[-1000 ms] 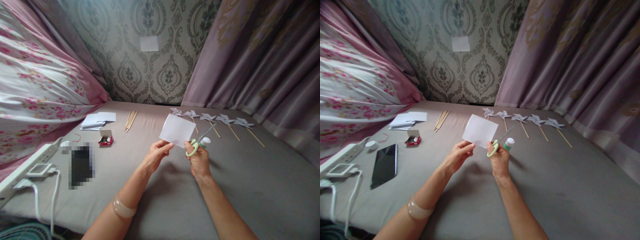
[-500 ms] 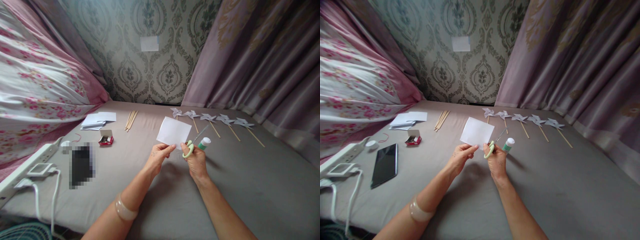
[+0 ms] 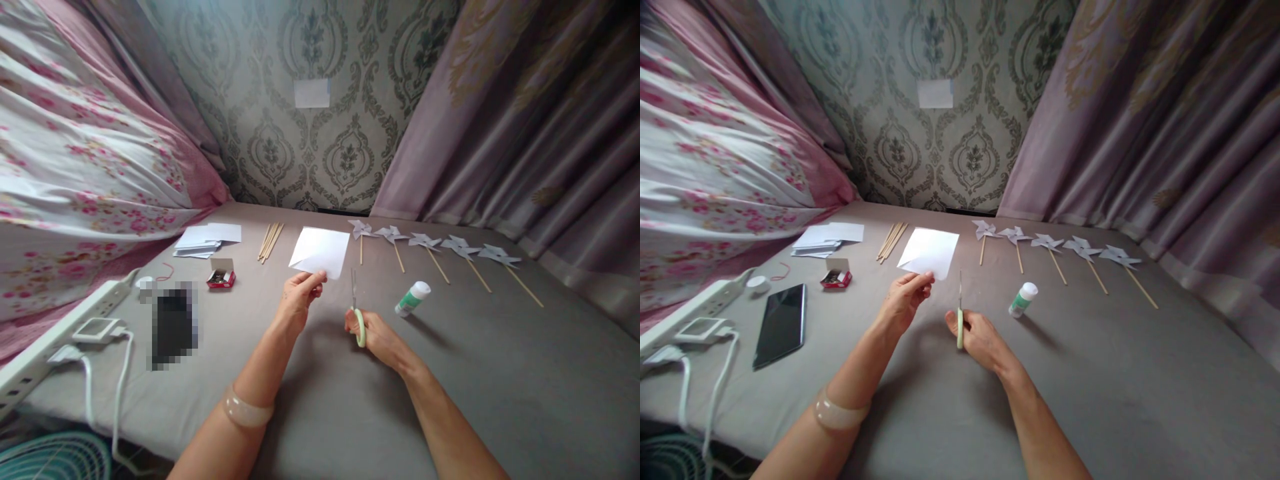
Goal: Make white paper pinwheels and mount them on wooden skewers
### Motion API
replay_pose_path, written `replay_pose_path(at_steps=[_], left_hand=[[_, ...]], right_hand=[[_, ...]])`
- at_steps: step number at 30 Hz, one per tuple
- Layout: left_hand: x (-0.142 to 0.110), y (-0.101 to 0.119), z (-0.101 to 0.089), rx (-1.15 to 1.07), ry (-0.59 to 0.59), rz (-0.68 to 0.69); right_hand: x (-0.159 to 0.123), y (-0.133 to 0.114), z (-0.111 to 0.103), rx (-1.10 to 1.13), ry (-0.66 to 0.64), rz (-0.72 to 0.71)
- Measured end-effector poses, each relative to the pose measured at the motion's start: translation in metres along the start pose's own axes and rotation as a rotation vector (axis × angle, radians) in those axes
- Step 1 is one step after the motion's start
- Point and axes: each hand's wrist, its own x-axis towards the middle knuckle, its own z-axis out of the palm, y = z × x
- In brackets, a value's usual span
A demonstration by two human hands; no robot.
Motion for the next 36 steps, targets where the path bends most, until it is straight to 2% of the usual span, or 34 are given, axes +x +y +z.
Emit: replay_pose_path(at_steps=[4, 9, 21, 36], left_hand=[[-0.0022, -0.0002, 0.0031, -0.055, -0.044, -0.057], [-0.0061, 0.0011, 0.0089, -0.060, -0.044, -0.107], [-0.0065, 0.0039, 0.0089, -0.032, -0.020, -0.139], [-0.0062, 0.0018, 0.0067, -0.010, -0.048, -0.103]], right_hand=[[-0.0007, -0.0002, 0.0027, -0.024, -0.070, -0.001], [-0.0025, -0.0030, 0.0024, -0.033, -0.135, -0.022], [-0.0045, -0.0038, 0.0003, 0.035, -0.134, -0.008], [-0.0042, -0.0091, -0.0003, 0.026, -0.082, 0.053]])
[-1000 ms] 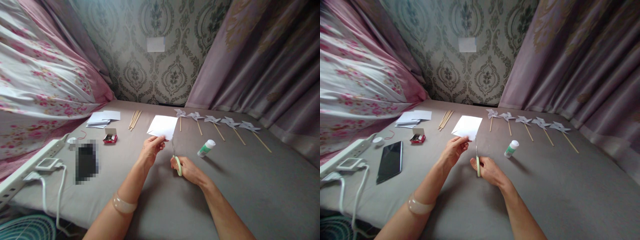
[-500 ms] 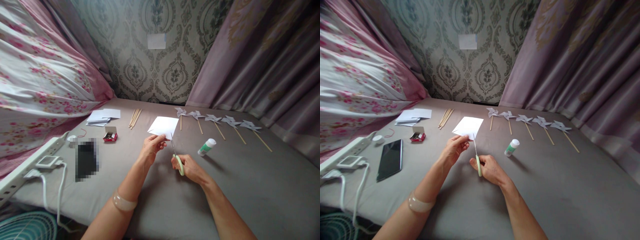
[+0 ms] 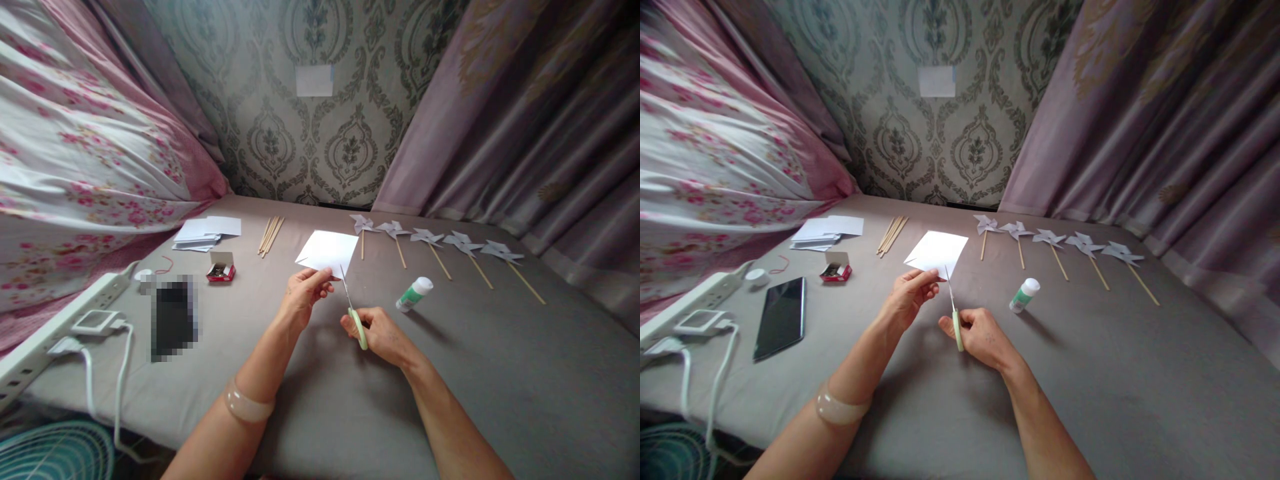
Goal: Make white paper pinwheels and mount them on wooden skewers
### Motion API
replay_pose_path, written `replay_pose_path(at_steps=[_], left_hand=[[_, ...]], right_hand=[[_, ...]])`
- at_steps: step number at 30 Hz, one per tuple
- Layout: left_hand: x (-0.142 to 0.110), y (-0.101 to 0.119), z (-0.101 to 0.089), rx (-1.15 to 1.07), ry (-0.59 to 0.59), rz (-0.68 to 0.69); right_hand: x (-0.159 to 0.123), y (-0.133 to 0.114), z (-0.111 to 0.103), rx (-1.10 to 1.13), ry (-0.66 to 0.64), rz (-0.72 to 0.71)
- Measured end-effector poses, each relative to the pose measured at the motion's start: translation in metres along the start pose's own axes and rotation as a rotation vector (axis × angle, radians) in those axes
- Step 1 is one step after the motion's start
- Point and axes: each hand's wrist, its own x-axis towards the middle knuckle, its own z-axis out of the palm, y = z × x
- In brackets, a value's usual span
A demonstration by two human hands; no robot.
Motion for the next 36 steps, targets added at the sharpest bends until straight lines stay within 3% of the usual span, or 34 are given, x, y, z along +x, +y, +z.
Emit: replay_pose_path(at_steps=[36], left_hand=[[-0.0007, 0.0011, -0.0007, 0.024, -0.010, 0.014]], right_hand=[[-0.0006, -0.0010, -0.0015, -0.069, 0.002, 0.054]])
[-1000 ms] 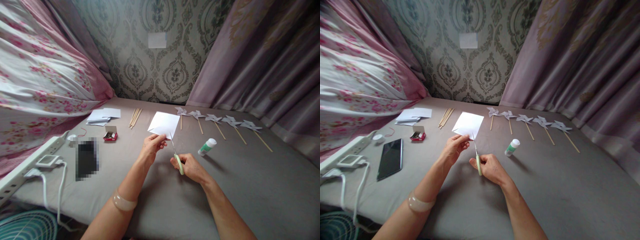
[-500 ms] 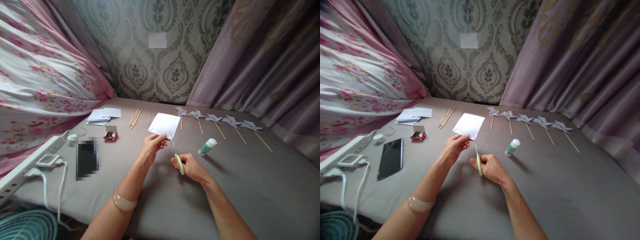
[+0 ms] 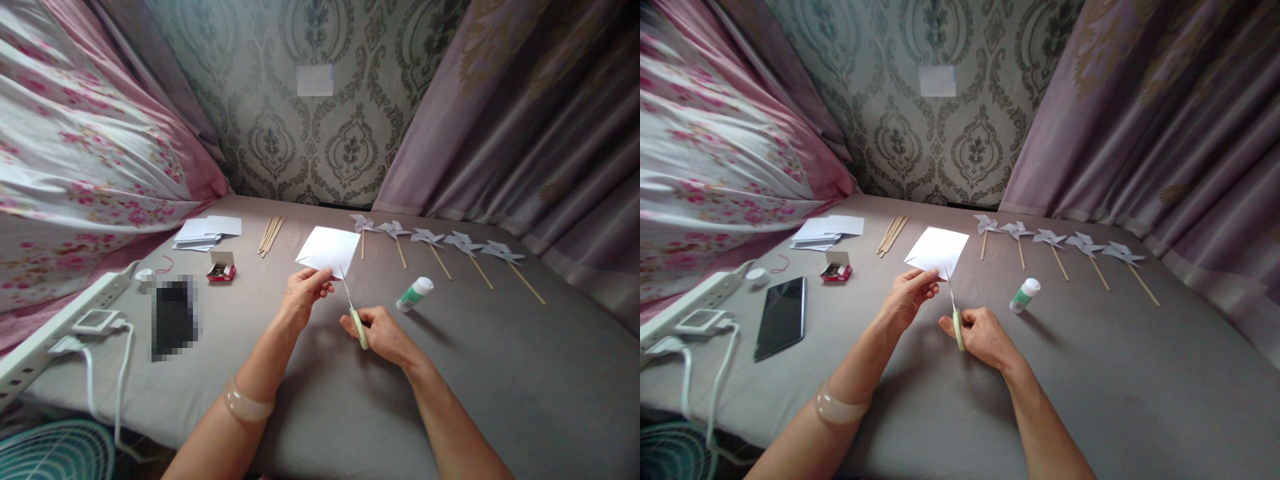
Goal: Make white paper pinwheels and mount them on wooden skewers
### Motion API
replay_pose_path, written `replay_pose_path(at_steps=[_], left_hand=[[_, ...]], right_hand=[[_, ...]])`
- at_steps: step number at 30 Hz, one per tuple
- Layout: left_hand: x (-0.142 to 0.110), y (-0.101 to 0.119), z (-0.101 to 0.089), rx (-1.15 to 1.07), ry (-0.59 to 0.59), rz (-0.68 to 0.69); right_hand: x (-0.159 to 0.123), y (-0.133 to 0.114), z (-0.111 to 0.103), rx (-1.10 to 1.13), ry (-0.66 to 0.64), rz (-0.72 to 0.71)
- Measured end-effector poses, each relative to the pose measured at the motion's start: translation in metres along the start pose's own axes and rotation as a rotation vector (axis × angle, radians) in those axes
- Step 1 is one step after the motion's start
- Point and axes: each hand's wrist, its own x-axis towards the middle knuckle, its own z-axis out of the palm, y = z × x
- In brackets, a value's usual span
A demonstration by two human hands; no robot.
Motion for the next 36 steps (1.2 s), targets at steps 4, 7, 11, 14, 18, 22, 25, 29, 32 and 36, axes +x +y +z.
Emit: replay_pose_path(at_steps=[4, 7, 11, 14, 18, 22, 25, 29, 32, 36], left_hand=[[0.0006, -0.0007, -0.0012, 0.008, -0.004, 0.003], [0.0017, -0.0013, -0.0023, 0.016, -0.008, 0.014], [0.0024, -0.0012, -0.0026, 0.053, 0.010, 0.059], [0.0016, 0.0000, -0.0018, 0.061, 0.037, 0.077], [-0.0002, 0.0016, -0.0007, 0.065, 0.058, 0.078], [-0.0001, 0.0010, -0.0011, 0.075, 0.048, 0.084], [0.0007, 0.0001, -0.0014, 0.082, 0.037, 0.088], [0.0003, 0.0006, -0.0008, 0.087, 0.038, 0.084], [-0.0003, 0.0013, -0.0007, 0.097, 0.037, 0.080], [-0.0004, 0.0000, -0.0012, 0.146, 0.021, 0.078]], right_hand=[[0.0002, 0.0007, -0.0004, -0.006, 0.005, 0.004], [-0.0001, -0.0006, -0.0005, -0.011, 0.017, 0.008], [-0.0003, -0.0027, -0.0005, -0.018, 0.030, 0.018], [0.0000, -0.0022, -0.0007, -0.028, 0.029, 0.018], [0.0003, -0.0007, -0.0006, -0.047, 0.034, 0.016], [0.0003, -0.0009, 0.0001, -0.061, 0.048, 0.012], [0.0002, -0.0025, 0.0001, -0.052, 0.058, 0.011], [-0.0002, -0.0043, 0.0000, -0.044, 0.061, 0.009], [-0.0002, -0.0040, 0.0009, -0.040, 0.070, 0.010], [0.0003, -0.0024, 0.0024, -0.024, 0.085, 0.019]])
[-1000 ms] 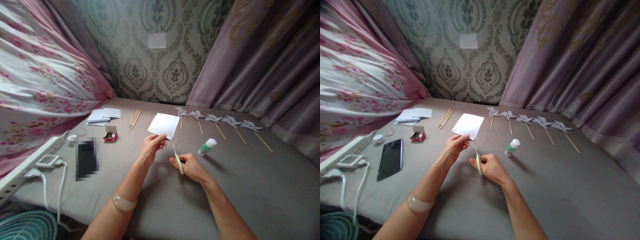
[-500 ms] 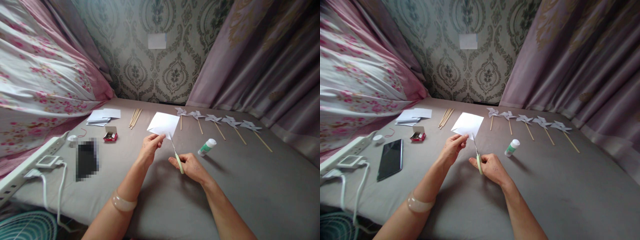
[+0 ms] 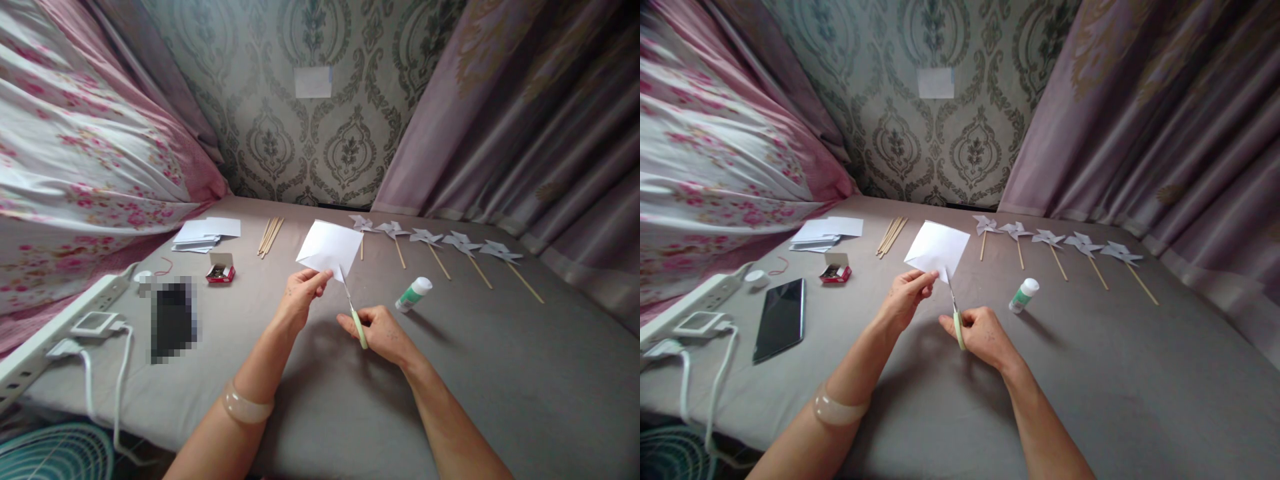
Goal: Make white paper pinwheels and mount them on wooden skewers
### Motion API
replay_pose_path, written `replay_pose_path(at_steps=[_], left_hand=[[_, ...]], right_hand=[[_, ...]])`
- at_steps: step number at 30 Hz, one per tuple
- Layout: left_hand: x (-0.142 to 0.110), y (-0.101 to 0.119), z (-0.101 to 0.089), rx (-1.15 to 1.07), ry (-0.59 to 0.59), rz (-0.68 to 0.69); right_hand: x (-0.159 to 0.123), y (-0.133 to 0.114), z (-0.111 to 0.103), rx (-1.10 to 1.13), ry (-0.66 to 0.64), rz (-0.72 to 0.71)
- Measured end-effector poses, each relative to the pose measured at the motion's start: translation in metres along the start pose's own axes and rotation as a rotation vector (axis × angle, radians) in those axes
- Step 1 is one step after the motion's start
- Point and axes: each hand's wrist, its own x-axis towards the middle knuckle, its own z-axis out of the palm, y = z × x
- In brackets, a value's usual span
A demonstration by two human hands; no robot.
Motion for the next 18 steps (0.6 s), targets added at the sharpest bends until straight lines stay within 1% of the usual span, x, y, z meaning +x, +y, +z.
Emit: replay_pose_path(at_steps=[5, 18], left_hand=[[-0.0012, -0.0034, 0.0017, 0.062, -0.045, -0.010], [-0.0037, -0.0018, 0.0040, 0.079, -0.058, -0.008]], right_hand=[[0.0001, 0.0002, -0.0006, 0.023, 0.039, -0.010], [0.0012, 0.0007, -0.0010, 0.028, 0.055, -0.009]])
